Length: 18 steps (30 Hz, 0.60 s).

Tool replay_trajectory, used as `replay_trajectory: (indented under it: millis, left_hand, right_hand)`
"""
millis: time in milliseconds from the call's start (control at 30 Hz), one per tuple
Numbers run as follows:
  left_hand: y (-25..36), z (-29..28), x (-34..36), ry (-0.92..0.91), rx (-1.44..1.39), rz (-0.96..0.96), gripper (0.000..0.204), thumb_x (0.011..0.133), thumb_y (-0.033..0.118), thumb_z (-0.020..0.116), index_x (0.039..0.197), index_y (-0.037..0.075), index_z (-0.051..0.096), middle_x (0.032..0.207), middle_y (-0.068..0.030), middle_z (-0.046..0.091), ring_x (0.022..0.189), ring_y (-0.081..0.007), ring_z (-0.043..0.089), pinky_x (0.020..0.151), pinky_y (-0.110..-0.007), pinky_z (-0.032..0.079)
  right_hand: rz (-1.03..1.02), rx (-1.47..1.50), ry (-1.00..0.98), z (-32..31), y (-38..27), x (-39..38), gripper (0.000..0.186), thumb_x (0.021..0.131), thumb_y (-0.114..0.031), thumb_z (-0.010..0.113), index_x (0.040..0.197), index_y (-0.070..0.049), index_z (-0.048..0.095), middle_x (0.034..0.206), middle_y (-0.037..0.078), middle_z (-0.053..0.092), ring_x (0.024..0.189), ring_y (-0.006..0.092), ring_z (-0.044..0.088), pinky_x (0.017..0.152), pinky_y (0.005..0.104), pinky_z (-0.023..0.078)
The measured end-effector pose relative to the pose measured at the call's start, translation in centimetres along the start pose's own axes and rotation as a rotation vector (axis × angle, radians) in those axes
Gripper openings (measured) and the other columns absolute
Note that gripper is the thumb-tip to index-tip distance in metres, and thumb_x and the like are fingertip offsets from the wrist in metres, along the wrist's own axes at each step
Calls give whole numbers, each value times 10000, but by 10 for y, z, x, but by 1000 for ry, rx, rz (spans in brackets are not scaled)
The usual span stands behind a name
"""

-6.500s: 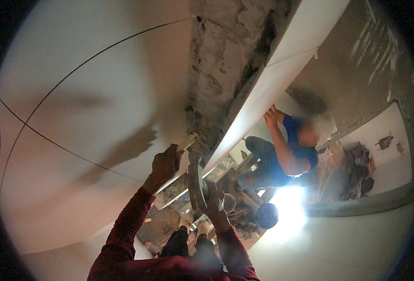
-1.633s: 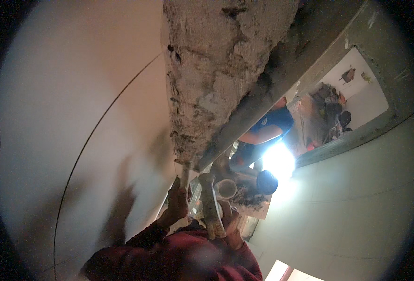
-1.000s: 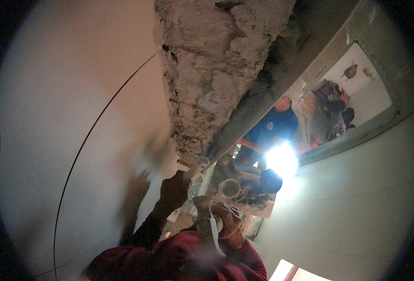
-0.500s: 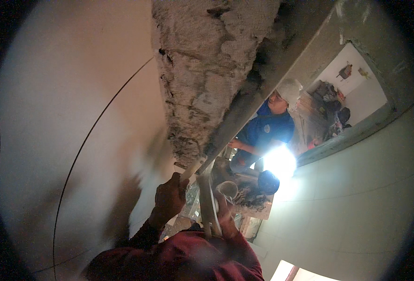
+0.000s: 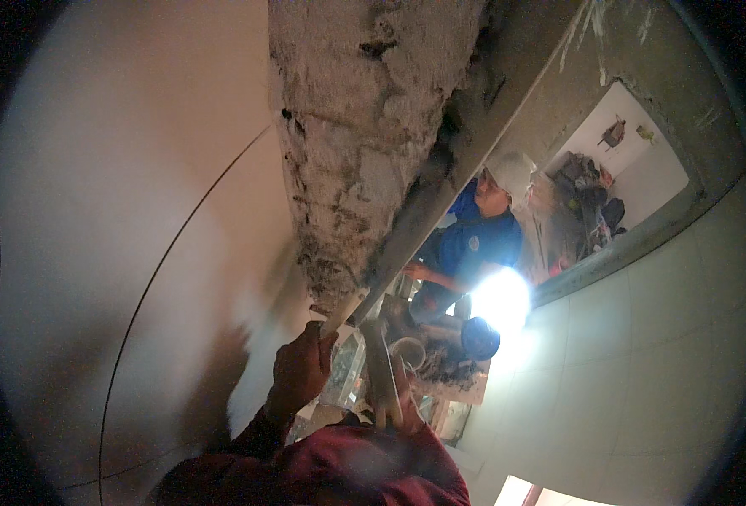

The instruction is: The person applies plaster to a wall using a trowel and a hawk. They repeatedly scoop plaster from the hawk and spread it onto the wall surface in smooth strokes.

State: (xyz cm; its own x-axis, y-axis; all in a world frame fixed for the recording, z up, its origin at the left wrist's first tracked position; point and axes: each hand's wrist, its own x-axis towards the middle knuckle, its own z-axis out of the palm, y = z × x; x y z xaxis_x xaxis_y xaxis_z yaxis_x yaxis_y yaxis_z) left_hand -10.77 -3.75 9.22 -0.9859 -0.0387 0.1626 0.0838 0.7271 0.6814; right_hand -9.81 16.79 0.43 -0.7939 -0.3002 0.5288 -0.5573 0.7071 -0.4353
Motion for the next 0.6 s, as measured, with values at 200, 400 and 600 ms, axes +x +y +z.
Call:
replay_trajectory:
  millis: [200, 400, 600]
  left_hand:
    - [-16, 23, -9, 15, -14, 7, 246, 952, 186, 540, 1079, -23, 515, 826, -251, 644, 690, -404, 654, 579, -478, 523]
    - [-20, 32, -7, 27, -194, 76, 240, 970, 179, 511, 1123, -6, 518, 797, -236, 638, 669, -401, 645, 572, -471, 501]
    - [-23, 46, -19, 51, -573, 96, 231, 985, 186, 480, 1102, -9, 523, 711, -222, 601, 628, -413, 616, 552, -477, 458]
  right_hand:
    - [123, 120, -87, 5, 1, -18, 243, 822, -24, 564, 1062, 10, 582, 1062, 168, 591, 921, 298, 603, 745, 370, 500]
    - [-280, -164, 52, -1, 10, -4, 322, 780, -159, 703, 1051, -12, 609, 986, 143, 616, 820, 238, 617, 642, 358, 487]
    - [360, 598, -35, -40, -31, -5, 170, 875, -80, 491, 990, 4, 584, 907, 133, 595, 784, 267, 581, 646, 367, 469]
